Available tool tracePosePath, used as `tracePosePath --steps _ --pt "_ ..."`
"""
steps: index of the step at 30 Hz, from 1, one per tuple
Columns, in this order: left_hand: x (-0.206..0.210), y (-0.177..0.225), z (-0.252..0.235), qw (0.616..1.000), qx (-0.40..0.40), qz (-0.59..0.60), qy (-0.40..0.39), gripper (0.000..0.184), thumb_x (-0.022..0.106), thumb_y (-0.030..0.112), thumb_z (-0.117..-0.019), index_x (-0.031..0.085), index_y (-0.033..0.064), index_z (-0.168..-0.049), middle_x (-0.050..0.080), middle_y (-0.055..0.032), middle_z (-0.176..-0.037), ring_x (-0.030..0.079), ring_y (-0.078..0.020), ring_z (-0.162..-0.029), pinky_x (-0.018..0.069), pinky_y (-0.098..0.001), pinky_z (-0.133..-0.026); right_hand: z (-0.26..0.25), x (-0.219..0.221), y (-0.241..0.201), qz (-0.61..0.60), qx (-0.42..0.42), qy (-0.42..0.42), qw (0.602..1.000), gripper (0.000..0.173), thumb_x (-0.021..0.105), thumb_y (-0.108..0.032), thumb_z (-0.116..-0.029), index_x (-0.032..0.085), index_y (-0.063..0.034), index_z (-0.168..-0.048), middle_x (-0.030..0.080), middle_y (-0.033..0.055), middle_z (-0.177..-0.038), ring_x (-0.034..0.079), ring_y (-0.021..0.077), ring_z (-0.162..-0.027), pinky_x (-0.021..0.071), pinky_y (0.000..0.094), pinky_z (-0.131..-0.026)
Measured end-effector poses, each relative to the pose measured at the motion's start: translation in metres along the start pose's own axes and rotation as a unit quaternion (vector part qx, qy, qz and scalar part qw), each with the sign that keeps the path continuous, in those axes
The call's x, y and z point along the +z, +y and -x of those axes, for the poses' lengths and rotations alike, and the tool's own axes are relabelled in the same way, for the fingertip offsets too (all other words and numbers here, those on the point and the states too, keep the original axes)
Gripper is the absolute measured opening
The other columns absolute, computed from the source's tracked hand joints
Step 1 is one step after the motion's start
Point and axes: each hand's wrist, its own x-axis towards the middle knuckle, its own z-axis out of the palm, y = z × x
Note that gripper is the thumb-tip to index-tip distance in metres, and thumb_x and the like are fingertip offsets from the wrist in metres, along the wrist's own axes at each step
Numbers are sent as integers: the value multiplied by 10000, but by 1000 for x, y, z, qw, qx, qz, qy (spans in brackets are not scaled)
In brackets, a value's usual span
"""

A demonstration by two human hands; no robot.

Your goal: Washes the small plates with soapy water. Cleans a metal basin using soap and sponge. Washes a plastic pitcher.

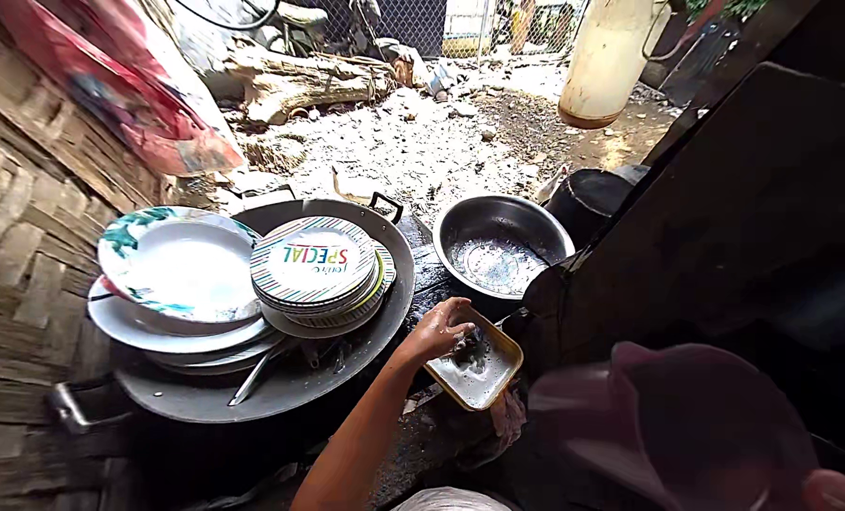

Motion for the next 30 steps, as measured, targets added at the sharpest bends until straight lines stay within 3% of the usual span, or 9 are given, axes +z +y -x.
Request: tracePosePath --steps 3,7,12,15,18,20,23,27,30 --pt "-36 9 40 995 69 34 65 329 618 119 -1008 585 11 -1316 657 -143 -1240 657 -193 -1089 529 -390 -962 -23 74 24 -68 30 12 997 330 522 -307 -1050 664 -341 -754 599 -218 -600 509 -89 -490 430 87 -484" --pt "-54 22 97 969 160 56 181 142 551 102 -998 671 61 -933 676 80 -817 639 37 -800 541 -186 -805 -41 154 51 -122 33 -142 982 245 436 -206 -1056 615 -203 -889 606 -188 -719 587 -60 -671 518 147 -675" --pt "-21 21 105 941 152 120 277 383 344 162 -1084 637 -74 -1160 684 -32 -1033 623 7 -996 495 -216 -964 -21 246 52 -64 28 -246 967 271 513 -105 -983 578 89 -1160 634 100 -1028 628 72 -905 540 247 -821" --pt "-7 21 93 841 177 253 444 363 282 186 -1100 552 -43 -1179 640 55 -978 612 63 -954 510 -167 -912 -14 263 49 -49 -83 -354 930 372 567 -68 -933 631 111 -1253 609 270 -1295 574 302 -1254 456 407 -1077" --pt "-16 22 87 772 177 329 513 415 193 249 -1122 551 46 -1181 656 75 -970 633 31 -937 533 -197 -885 -34 258 57 -97 -141 -480 860 417 602 -51 -938 626 73 -1334 605 237 -1381 547 273 -1339 427 396 -1138" --pt "-28 21 82 751 167 314 556 437 191 252 -1124 581 134 -967 603 130 -727 561 60 -635 496 -132 -623 -56 253 79 -136 -146 -475 857 289 582 -28 -936 719 50 -1178 696 166 -1221 640 170 -1190 513 325 -1041" --pt "-52 11 86 731 214 309 569 512 177 257 -1120 544 222 -763 479 171 -549 398 58 -448 346 -115 -461 -88 230 119 78 -93 -459 880 231 604 -36 -923 747 2 -1101 722 147 -1102 679 198 -1057 540 362 -967" --pt "-83 -11 97 764 363 217 488 300 572 485 -1007 614 394 -724 522 269 -606 430 129 -503 342 -75 -471 -88 222 158 451 89 -591 663 520 689 -119 -918 593 -169 -1426 380 297 -1543 370 524 -1398 386 684 -1046" --pt "-100 -25 96 785 467 101 394 108 659 462 -957 708 389 -896 620 300 -770 545 169 -677 441 -42 -618 -67 227 188 501 100 -568 646 433 579 -70 -997 579 -117 -1427 340 312 -1565 355 535 -1416 422 646 -1053"
